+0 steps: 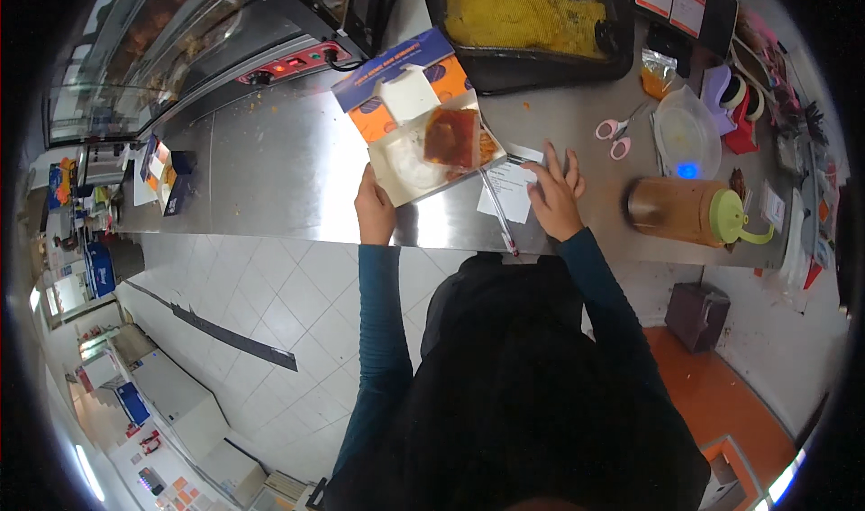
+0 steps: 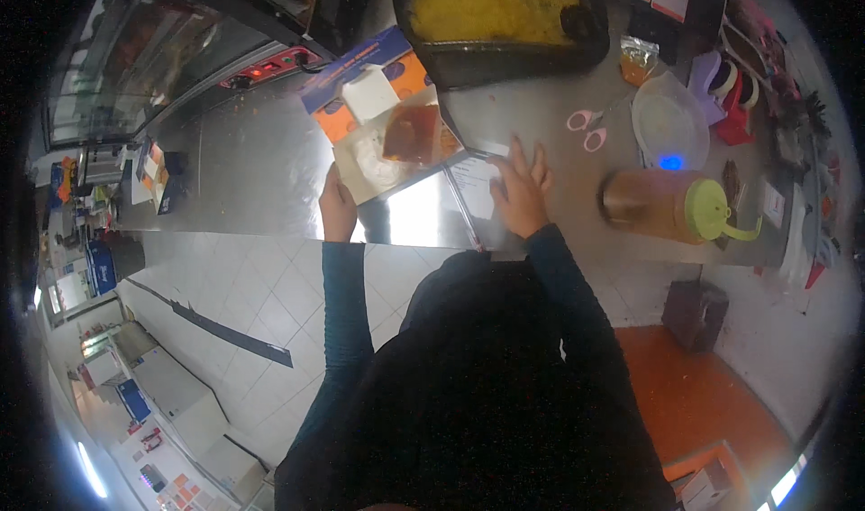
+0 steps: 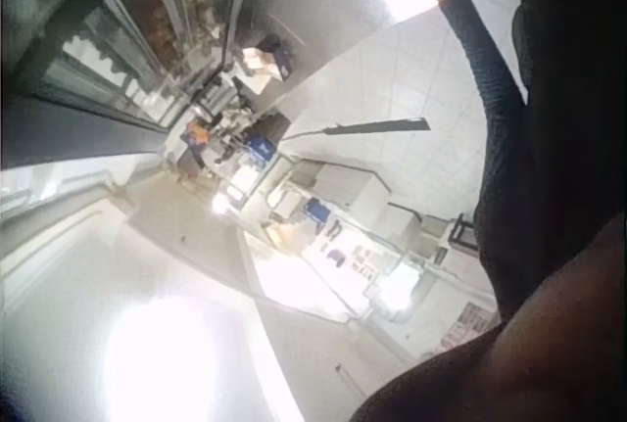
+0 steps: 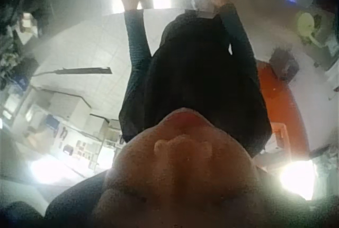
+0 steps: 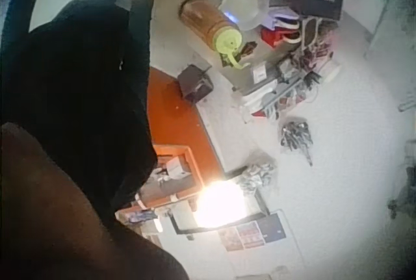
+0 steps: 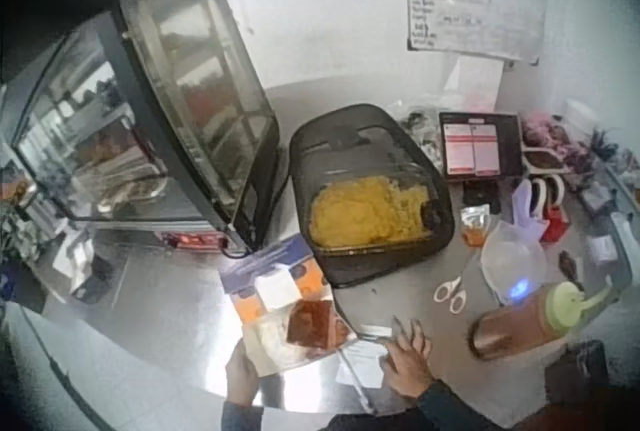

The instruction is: The person prepares food for a takeout order by assembling a meal box with rice, sliced fried chicken, and sauce, then seals the order with receipts and labels before placing it into a plastic bag.

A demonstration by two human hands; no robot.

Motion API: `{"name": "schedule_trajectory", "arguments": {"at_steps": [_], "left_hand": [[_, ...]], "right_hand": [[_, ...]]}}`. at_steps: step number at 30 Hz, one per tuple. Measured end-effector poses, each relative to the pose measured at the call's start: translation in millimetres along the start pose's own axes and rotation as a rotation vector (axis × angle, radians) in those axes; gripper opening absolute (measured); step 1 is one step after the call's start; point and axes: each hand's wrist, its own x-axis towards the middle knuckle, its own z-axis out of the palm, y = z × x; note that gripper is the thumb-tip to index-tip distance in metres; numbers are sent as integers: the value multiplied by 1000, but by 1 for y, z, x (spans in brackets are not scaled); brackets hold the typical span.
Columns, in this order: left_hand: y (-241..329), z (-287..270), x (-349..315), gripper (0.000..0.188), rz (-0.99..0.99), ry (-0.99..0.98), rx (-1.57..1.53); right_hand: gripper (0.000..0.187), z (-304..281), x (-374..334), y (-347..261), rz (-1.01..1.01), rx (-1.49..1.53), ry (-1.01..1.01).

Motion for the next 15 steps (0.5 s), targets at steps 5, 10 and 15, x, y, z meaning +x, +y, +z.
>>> {"name": "schedule_trajectory", "arguments": {"at_steps": [5,10,15], "left_hand": [[-1,-5,55,71,-76,144,-159],[61,-5,122,86,-108,259,237],[47,-26,119,87,-112,190,-157]], "right_hand": [[34,-16,103,-27,-109,580,374],[70,-16,187,-93,-167,126,240],[80,-9,191,-98,-166,32,214]]}}
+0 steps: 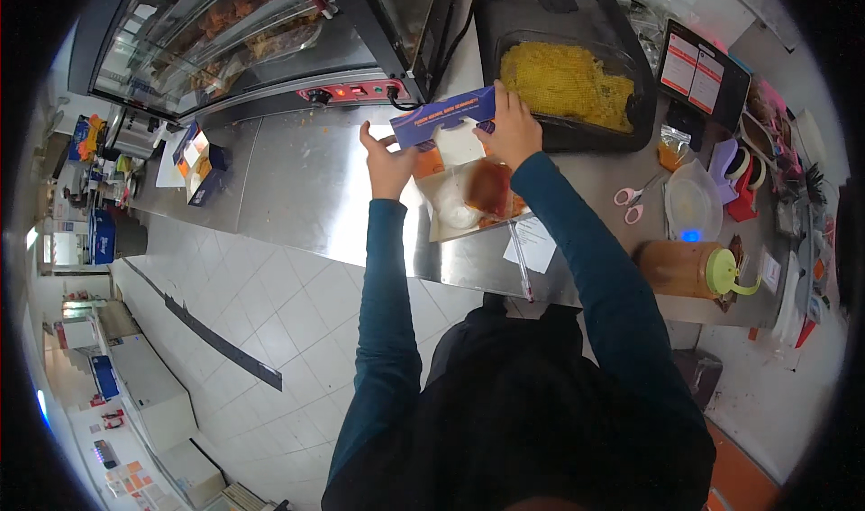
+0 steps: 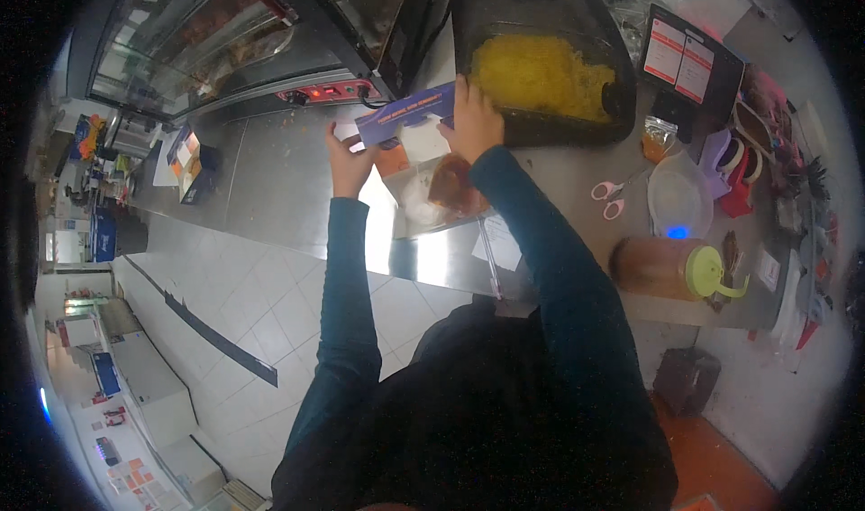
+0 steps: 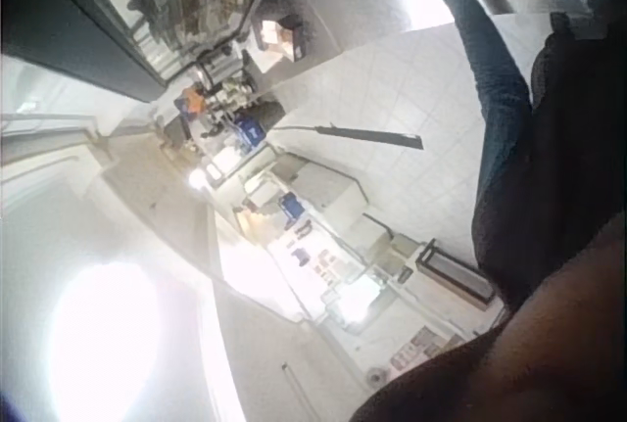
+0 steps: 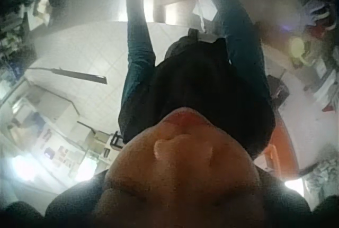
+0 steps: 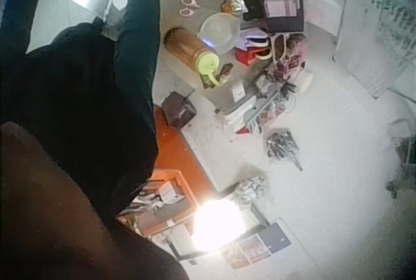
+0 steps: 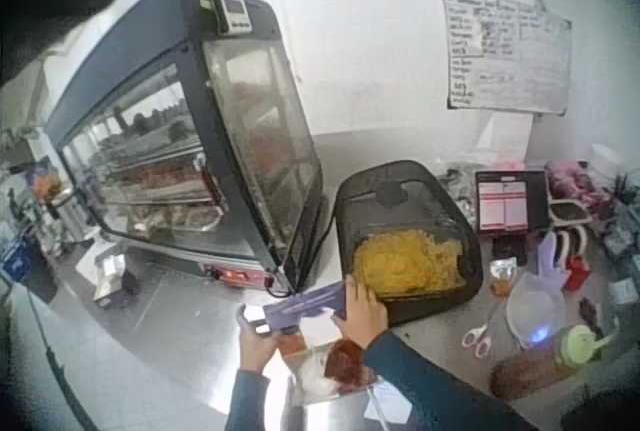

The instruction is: The person prepares food for a takeout order by assembling a meal box with rice, sliced fried chicken, and sauce, then seals the order with receipts and labels before placing it into a plastic bag.

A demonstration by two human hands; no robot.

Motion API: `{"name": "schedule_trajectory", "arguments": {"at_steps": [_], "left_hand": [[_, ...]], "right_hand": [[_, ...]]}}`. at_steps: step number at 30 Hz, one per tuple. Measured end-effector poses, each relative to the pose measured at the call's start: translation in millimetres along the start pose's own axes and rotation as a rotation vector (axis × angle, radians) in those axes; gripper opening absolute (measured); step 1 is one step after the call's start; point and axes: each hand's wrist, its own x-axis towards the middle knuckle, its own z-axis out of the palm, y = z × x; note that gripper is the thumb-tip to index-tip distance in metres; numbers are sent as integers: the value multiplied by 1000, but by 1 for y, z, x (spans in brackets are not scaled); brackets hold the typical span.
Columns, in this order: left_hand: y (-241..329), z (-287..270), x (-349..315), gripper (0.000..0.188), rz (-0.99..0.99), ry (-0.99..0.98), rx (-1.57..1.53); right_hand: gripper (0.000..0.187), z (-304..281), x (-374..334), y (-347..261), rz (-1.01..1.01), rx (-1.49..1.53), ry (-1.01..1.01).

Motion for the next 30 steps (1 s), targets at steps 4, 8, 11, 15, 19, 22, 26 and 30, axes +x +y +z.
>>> {"name": "schedule_trajectory", "arguments": {"at_steps": [4,8,11,15,19,22,26,30], "left_hand": [[3,27,-15,99,357,291,359],[-10,8,-5,87,-5,-3,-126],[-17,-12,2,64,99,-257,-482],[-47,-31,-23,54,367,-324,-381],[-55,-37,-61,56,424,-310,-169],[-34,-32,-77,56,207,-380,-124],[-59,-8,-69,53,471,-102,-48],[-45,27,-40,62,377,-41,-39]], "right_hand": [[72,0,-2,-15,-31,52,10],[67,-20,2,-9,0,158,-2],[71,-31,-3,23,-59,382,-29],[68,-42,-30,42,-171,680,-116],[57,-45,-77,54,-289,563,-279],[55,-31,-97,69,-498,391,-167],[51,-17,-91,37,-297,627,-21],[44,10,-72,41,-36,660,105]]}}
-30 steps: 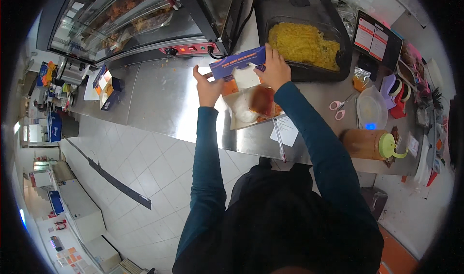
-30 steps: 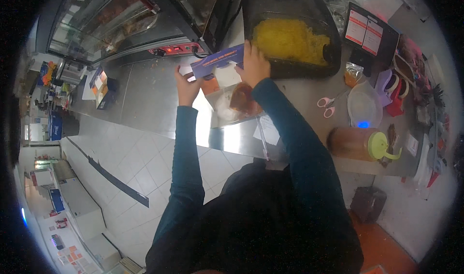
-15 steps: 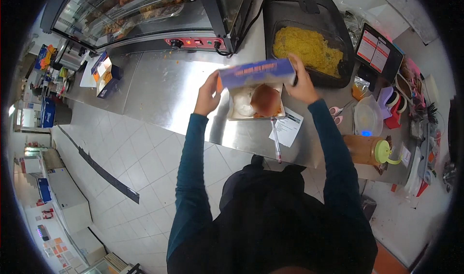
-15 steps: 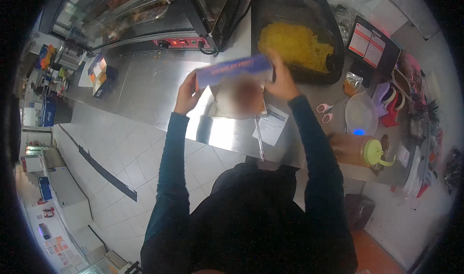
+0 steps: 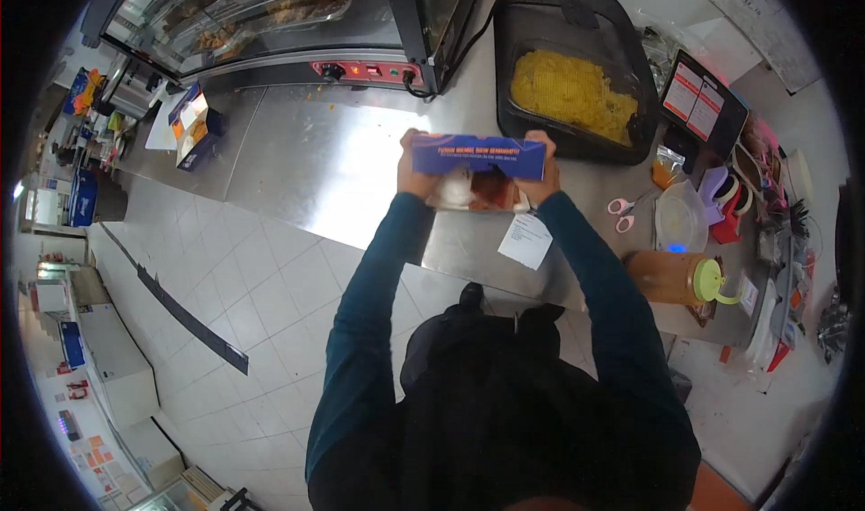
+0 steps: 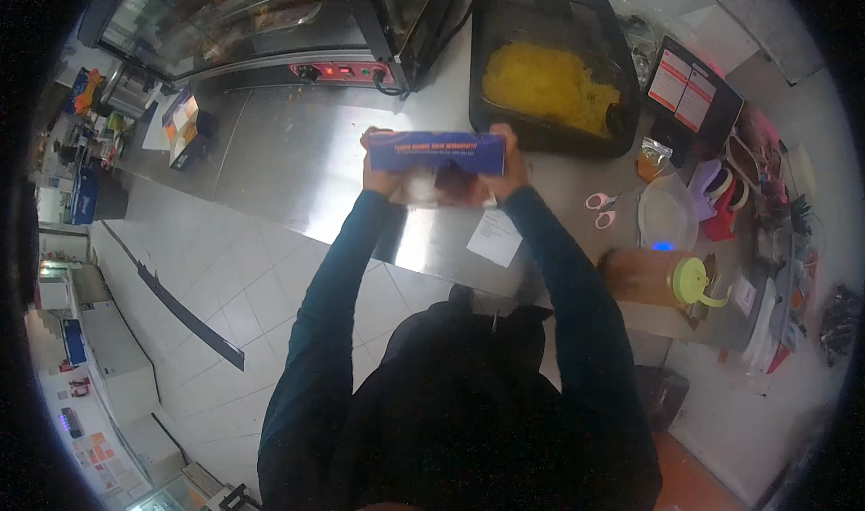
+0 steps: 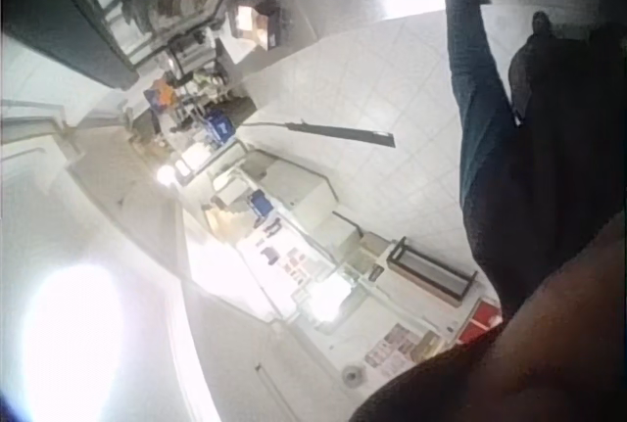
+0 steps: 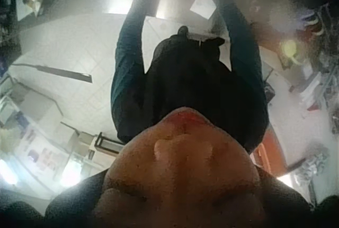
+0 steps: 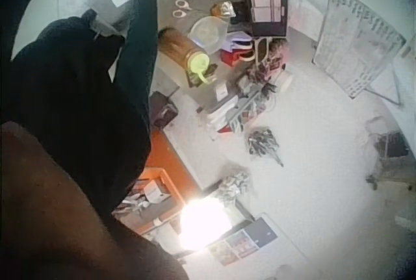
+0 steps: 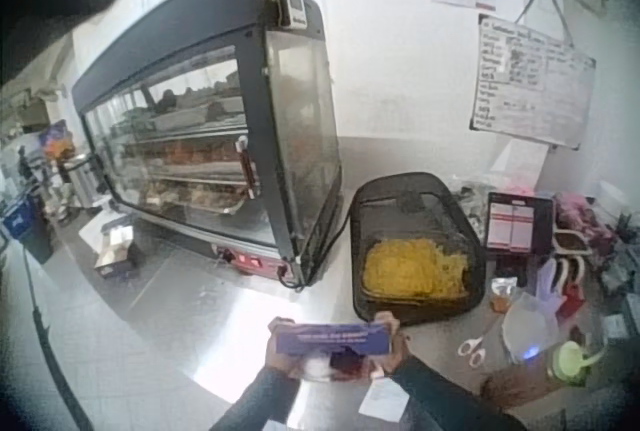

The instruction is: The person prepares food for a takeout order by assembling a meal box with rice, sliced fried chicken, and sauce, then seals the order with receipts and labels before placing it into a plastic bag.

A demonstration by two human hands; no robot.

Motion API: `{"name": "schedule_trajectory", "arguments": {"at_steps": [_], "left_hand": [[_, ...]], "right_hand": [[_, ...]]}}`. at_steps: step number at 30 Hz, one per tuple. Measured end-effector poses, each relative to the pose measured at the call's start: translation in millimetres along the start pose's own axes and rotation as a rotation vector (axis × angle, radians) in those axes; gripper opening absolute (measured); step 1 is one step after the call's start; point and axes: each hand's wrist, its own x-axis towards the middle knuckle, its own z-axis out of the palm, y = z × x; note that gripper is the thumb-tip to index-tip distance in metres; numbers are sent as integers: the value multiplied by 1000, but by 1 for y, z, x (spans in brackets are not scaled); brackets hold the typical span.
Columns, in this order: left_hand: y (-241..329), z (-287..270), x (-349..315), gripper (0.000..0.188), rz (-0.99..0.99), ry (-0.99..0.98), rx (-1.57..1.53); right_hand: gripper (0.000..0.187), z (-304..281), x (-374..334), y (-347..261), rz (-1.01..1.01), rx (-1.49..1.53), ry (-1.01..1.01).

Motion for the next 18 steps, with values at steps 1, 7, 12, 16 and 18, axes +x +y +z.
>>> {"name": "schedule_trajectory", "arguments": {"at_steps": [1,7,12,16,18], "left_hand": [[-3,0,5,58,-29,-14,35],[-25,-30,5,26,-75,-281,18],[-67,-41,-20,37,320,-418,359],[-60,-45,-32,45,358,-301,654],[-53,-43,-48,46,245,-288,583]], "right_hand": [[45,1,7,3,36,-82,-45],[37,-20,13,15,-82,-321,-330],[40,-31,-16,42,-259,-161,-505],[60,-51,-15,-2,-406,-509,-779],[74,-43,-11,-15,-373,-627,-831]]}}
